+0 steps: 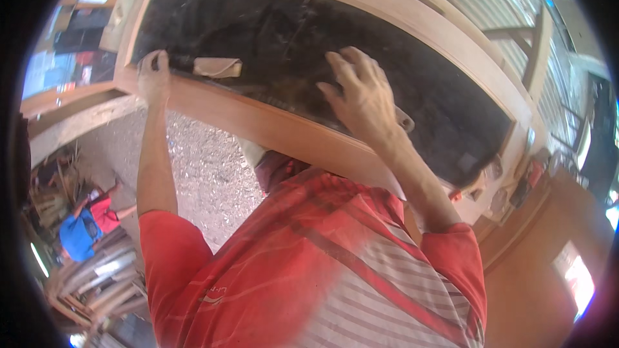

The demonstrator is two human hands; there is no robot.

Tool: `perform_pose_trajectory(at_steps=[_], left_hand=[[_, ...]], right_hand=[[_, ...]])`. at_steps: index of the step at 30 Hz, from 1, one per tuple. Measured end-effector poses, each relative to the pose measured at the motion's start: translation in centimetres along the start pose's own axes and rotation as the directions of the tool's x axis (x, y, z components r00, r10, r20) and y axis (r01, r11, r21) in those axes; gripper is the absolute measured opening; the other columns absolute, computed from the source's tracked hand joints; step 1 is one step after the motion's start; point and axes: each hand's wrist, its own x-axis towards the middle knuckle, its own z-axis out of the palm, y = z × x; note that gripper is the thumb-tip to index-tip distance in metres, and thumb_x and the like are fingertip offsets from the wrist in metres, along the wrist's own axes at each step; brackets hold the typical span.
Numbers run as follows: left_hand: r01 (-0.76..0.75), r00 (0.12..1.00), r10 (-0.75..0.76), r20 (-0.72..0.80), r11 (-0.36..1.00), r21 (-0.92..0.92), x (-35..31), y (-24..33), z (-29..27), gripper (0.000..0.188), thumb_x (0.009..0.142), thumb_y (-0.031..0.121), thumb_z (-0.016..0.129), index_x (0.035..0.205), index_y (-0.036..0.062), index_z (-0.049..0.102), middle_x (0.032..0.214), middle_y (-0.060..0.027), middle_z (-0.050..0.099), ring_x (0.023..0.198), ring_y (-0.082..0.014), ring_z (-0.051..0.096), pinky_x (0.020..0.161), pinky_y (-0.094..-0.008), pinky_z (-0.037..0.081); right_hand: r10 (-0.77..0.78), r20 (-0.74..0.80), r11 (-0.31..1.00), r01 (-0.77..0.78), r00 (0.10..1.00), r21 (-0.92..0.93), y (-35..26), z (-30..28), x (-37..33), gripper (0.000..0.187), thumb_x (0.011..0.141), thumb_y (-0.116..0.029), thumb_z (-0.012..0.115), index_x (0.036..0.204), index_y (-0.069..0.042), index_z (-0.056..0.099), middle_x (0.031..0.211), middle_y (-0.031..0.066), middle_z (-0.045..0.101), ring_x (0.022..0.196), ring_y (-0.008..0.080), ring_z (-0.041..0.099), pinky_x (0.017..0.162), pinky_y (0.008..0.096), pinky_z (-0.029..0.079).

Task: The person scrapes the panel of a wooden frame with a putty knife, sands the surface using sandpaper, and sweeps dust off the frame with a brush.

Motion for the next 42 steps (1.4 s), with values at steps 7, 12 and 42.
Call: perform_pose_trajectory(at_steps=[7,12,42], left_hand=[[0.013,0.994,-0.001,0.111,0.995,-0.104,0.3,-1.9,-1.1,0.056,0.108,0.043,0.059,0.134,-0.0050,0.067,0.135,-0.0237,0.068,0.124,-0.0361,0.064,0.109,-0.0437,0.049],[0.040,0.950,0.102,0.295,0.898,-0.438,-3.4,5.1,-0.2,0.065,0.108,0.035,0.064,0.158,-0.0002,0.044,0.156,-0.0224,0.050,0.142,-0.0333,0.050,0.119,-0.0443,0.038],[0.074,0.988,-0.028,0.153,0.950,-0.304,-7.7,13.1,-0.4,0.036,0.099,0.020,0.075,0.127,0.0000,0.065,0.119,-0.0217,0.070,0.111,-0.0403,0.065,0.096,-0.0496,0.051]], right_hand=[[0.121,-0.053,0.984,-0.127,0.991,-0.122,4.2,-3.3,-7.8,0.040,0.089,-0.019,0.079,0.125,-0.008,0.066,0.117,0.0123,0.062,0.108,0.0335,0.063,0.092,0.0444,0.055],[0.253,-0.095,0.966,-0.258,0.963,-0.034,3.3,-2.8,-10.3,0.037,0.090,-0.018,0.078,0.124,-0.009,0.065,0.109,0.0101,0.059,0.100,0.0313,0.061,0.088,0.0444,0.055],[0.297,-0.114,0.703,-0.298,0.948,-0.646,14.7,-16.6,-30.8,0.049,0.094,0.004,0.061,0.141,-0.007,0.061,0.151,0.0211,0.058,0.137,0.0427,0.059,0.109,0.0511,0.051]])
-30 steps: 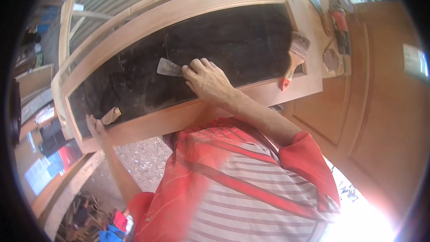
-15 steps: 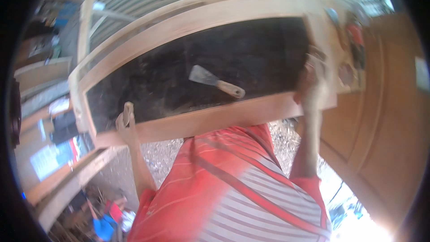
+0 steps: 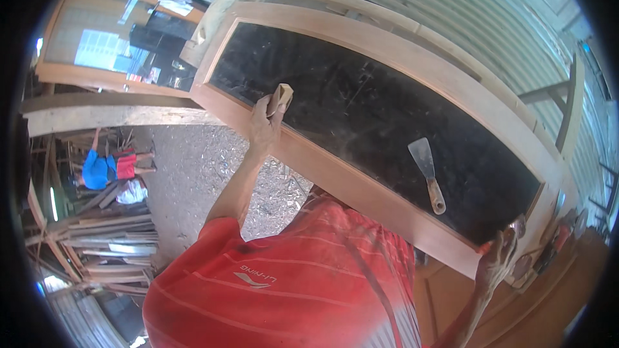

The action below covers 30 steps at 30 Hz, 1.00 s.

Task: The person scrapes the panel of a wooden frame with a putty knife, sands the surface using sandpaper, and sweeps dust off the frame with a brush.

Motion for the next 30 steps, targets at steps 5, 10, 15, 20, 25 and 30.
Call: perform_pose_trajectory(at_steps=[5,10,15,20,25,30], left_hand=[[-0.088,0.996,0.088,0.014,0.996,-0.003,0.2,-0.5,0.2,0.040,0.099,0.017,0.072,0.132,-0.0020,0.060,0.119,-0.0240,0.069,0.111,-0.0425,0.066,0.095,-0.0516,0.053],[-0.067,0.997,0.067,0.027,0.998,0.002,0.4,-0.5,-1.1,0.040,0.099,0.015,0.071,0.133,-0.0023,0.060,0.121,-0.0241,0.070,0.111,-0.0428,0.066,0.095,-0.0507,0.054],[0.036,0.991,-0.021,0.130,0.993,-0.115,1.0,-0.6,-1.6,0.040,0.102,0.020,0.069,0.134,-0.0028,0.060,0.123,-0.0234,0.069,0.113,-0.0393,0.066,0.096,-0.0483,0.053],[0.023,1.000,-0.022,0.012,0.991,-0.132,7.9,-5.7,-4.5,0.054,0.104,0.036,0.066,0.135,-0.0070,0.057,0.123,-0.0211,0.064,0.112,-0.0318,0.063,0.098,-0.0439,0.050],[0.070,0.966,-0.034,-0.255,0.989,0.131,23.2,-15.5,-10.6,0.064,0.102,0.046,0.068,0.142,-0.0033,0.062,0.135,-0.0263,0.068,0.123,-0.0399,0.067,0.104,-0.0448,0.051],[0.216,0.956,-0.122,-0.266,0.908,0.358,37.4,-30.1,-11.3,0.066,0.098,0.054,0.065,0.134,-0.0005,0.069,0.129,-0.0227,0.073,0.120,-0.0385,0.070,0.099,-0.0491,0.053]], right_hand=[[0.290,-0.120,0.878,-0.214,0.950,0.429,-3.2,-3.4,5.7,0.033,0.108,-0.011,0.056,0.139,-0.004,0.063,0.150,0.0189,0.061,0.136,0.0357,0.061,0.109,0.0453,0.051],[0.490,0.073,0.764,-0.468,0.869,0.444,-6.1,-2.3,11.2,0.041,0.115,-0.033,0.046,0.136,-0.003,0.065,0.139,0.0186,0.069,0.130,0.0307,0.065,0.109,0.0405,0.049],[0.620,0.101,0.774,-0.627,0.778,0.090,-8.7,0.0,16.7,0.042,0.112,-0.041,0.051,0.137,-0.011,0.067,0.116,0.0229,0.074,0.107,0.0414,0.071,0.088,0.0484,0.056],[0.554,-0.019,0.831,-0.553,0.832,0.057,-19.8,-0.7,24.3,0.039,0.108,-0.038,0.053,0.134,-0.013,0.068,0.110,0.0256,0.072,0.103,0.0461,0.070,0.087,0.0567,0.055],[0.303,0.082,0.949,-0.292,0.949,-0.122,-33.7,-1.7,32.5,0.025,0.100,-0.020,0.060,0.118,-0.006,0.071,0.115,0.0139,0.070,0.100,0.0352,0.071,0.084,0.0473,0.061],[0.351,0.127,0.927,-0.363,0.928,0.093,-45.7,-1.7,38.4,0.020,0.100,-0.020,0.062,0.110,-0.004,0.069,0.100,0.0208,0.072,0.092,0.0414,0.072,0.075,0.0527,0.062]])
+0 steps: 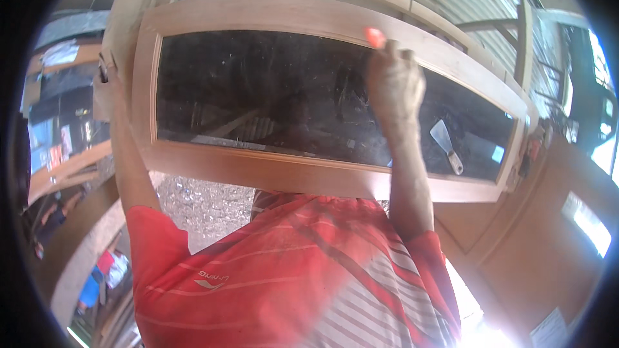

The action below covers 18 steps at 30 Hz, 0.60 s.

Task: The person scrapes the panel of a wooden frame with a putty knife, sands the surface using sandpaper, and sweeps dust off the frame with a brush.

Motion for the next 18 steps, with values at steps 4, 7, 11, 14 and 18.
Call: perform_pose_trajectory(at_steps=[4,7,11,14,18], left_hand=[[-0.123,0.990,0.122,0.068,0.992,0.013,9.2,-8.5,4.8,0.066,0.098,0.053,0.066,0.133,-0.0028,0.069,0.127,-0.0251,0.072,0.115,-0.0397,0.070,0.101,-0.0474,0.053],[-0.173,0.958,0.188,0.218,0.981,-0.085,9.0,-1.4,7.6,0.063,0.100,0.046,0.063,0.138,-0.0029,0.066,0.134,-0.0255,0.070,0.122,-0.0394,0.068,0.104,-0.0473,0.051],[-0.225,0.939,0.263,0.223,0.957,-0.182,11.0,-3.7,9.4,0.062,0.102,0.042,0.060,0.145,-0.0036,0.061,0.141,-0.0263,0.066,0.131,-0.0398,0.063,0.111,-0.0456,0.048],[-0.254,0.927,0.302,0.221,0.942,-0.221,13.2,-9.5,9.1,0.067,0.101,0.046,0.062,0.146,-0.0035,0.059,0.144,-0.0270,0.064,0.134,-0.0414,0.061,0.112,-0.0466,0.047],[-0.253,0.924,0.226,0.307,0.966,0.048,11.1,-3.0,7.4,0.077,0.097,0.051,0.068,0.150,-0.0026,0.054,0.149,-0.0290,0.058,0.142,-0.0431,0.052,0.116,-0.0491,0.043]], right_hand=[[-0.202,-0.052,0.962,0.208,0.978,0.177,-9.3,2.0,-0.9,0.019,0.096,-0.014,0.066,0.112,-0.004,0.065,0.099,0.0217,0.067,0.091,0.0383,0.071,0.070,0.0500,0.062],[-0.336,-0.110,0.922,0.350,0.935,0.166,-13.7,3.2,0.1,0.019,0.090,-0.011,0.065,0.106,-0.001,0.061,0.102,0.0193,0.067,0.096,0.0353,0.069,0.078,0.0484,0.060],[-0.433,-0.227,0.760,0.488,0.873,0.428,-17.5,2.6,0.9,0.016,0.100,-0.018,0.066,0.105,-0.003,0.064,0.089,0.0230,0.069,0.084,0.0390,0.073,0.069,0.0487,0.062],[-0.246,-0.027,0.765,0.211,0.969,0.609,-14.2,-1.4,-0.2,0.018,0.100,-0.021,0.066,0.098,-0.003,0.063,0.085,0.0220,0.070,0.075,0.0401,0.073,0.068,0.0493,0.061],[0.116,-0.255,0.877,0.021,0.960,0.479,1.8,-2.3,-2.4,0.013,0.103,-0.019,0.065,0.099,-0.009,0.073,0.086,0.0108,0.072,0.076,0.0254,0.073,0.068,0.0363,0.060]])
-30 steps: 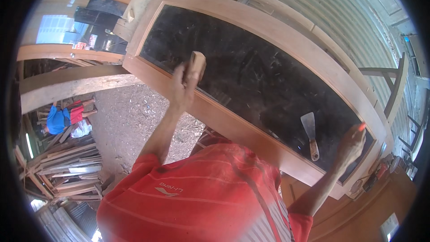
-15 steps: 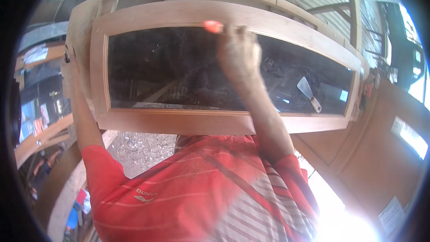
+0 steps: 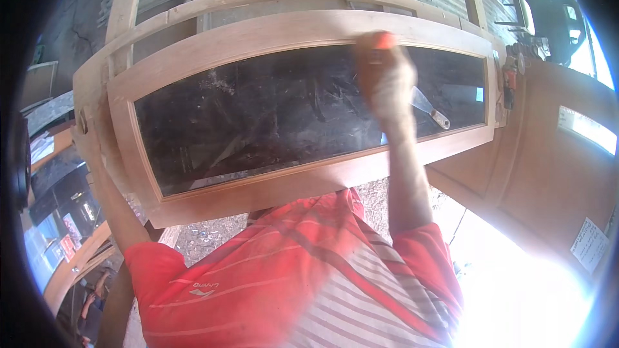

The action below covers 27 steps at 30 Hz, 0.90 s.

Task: The person scrapes the panel of a wooden frame with a putty knife, sands the surface using sandpaper, and sweeps dust off the frame with a brush.

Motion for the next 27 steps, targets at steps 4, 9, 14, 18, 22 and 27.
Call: perform_pose_trajectory(at_steps=[4,9,14,18,22,27], left_hand=[[-0.076,0.964,0.098,-0.246,0.993,0.095,-2.3,8.6,-5.2,0.083,0.095,0.054,0.071,0.153,-0.0016,0.051,0.153,-0.0293,0.054,0.147,-0.0443,0.045,0.118,-0.0519,0.040],[-0.581,0.737,0.332,-0.588,0.756,-0.302,-7.6,30.0,-14.8,0.057,0.100,0.045,0.069,0.129,-0.0041,0.069,0.137,-0.0268,0.066,0.125,-0.0398,0.065,0.103,-0.0450,0.051],[-0.715,0.689,0.357,-0.631,0.476,-0.512,-18.9,40.0,-17.7,0.034,0.100,0.030,0.070,0.107,-0.0033,0.073,0.124,-0.0199,0.074,0.097,-0.0254,0.073,0.084,-0.0335,0.055],[-0.605,0.654,0.688,-0.314,0.226,-0.764,-34.5,51.1,-11.5,0.031,0.091,0.017,0.079,0.119,0.0059,0.073,0.116,-0.0125,0.074,0.087,-0.0246,0.073,0.083,-0.0370,0.059],[-0.638,0.369,0.912,-0.179,0.109,-0.762,-46.5,60.7,-4.4,0.047,0.088,0.023,0.082,0.131,0.0060,0.069,0.138,-0.0136,0.064,0.136,-0.0340,0.056,0.117,-0.0472,0.043],[-0.798,0.186,0.983,0.009,0.156,-0.582,-52.4,63.9,0.6,0.047,0.089,0.029,0.080,0.128,0.0072,0.067,0.129,-0.0103,0.062,0.130,-0.0326,0.055,0.115,-0.0497,0.038]], right_hand=[[0.193,-0.014,0.890,-0.181,0.981,-0.420,6.7,0.0,-1.5,0.008,0.097,-0.014,0.069,0.104,-0.014,0.072,0.092,0.0079,0.070,0.080,0.0310,0.069,0.069,0.0423,0.059],[-0.118,0.233,0.958,0.049,0.965,0.282,-8.6,7.3,-4.2,0.017,0.088,-0.009,0.072,0.104,-0.007,0.067,0.098,0.0163,0.070,0.089,0.0384,0.070,0.078,0.0494,0.060],[-0.011,0.041,0.889,-0.009,0.999,0.458,-0.2,-2.1,-3.2,0.015,0.092,-0.013,0.069,0.105,-0.006,0.073,0.094,0.0204,0.072,0.081,0.0398,0.073,0.074,0.0482,0.059],[0.406,-0.274,0.897,-0.323,0.872,0.301,16.3,-13.3,-2.2,0.035,0.107,-0.027,0.061,0.110,0.005,0.075,0.084,0.0122,0.074,0.079,0.0149,0.069,0.067,0.0340,0.055],[0.432,-0.282,0.898,-0.436,0.857,0.052,26.7,-20.5,-0.3,0.039,0.104,-0.032,0.062,0.105,0.005,0.077,0.081,0.0173,0.074,0.074,0.0220,0.071,0.070,0.0393,0.053],[0.372,-0.230,0.903,-0.408,0.899,-0.135,29.4,-19.3,0.1,0.036,0.104,-0.036,0.063,0.100,-0.002,0.073,0.084,0.0234,0.072,0.081,0.0415,0.072,0.073,0.0487,0.053]])
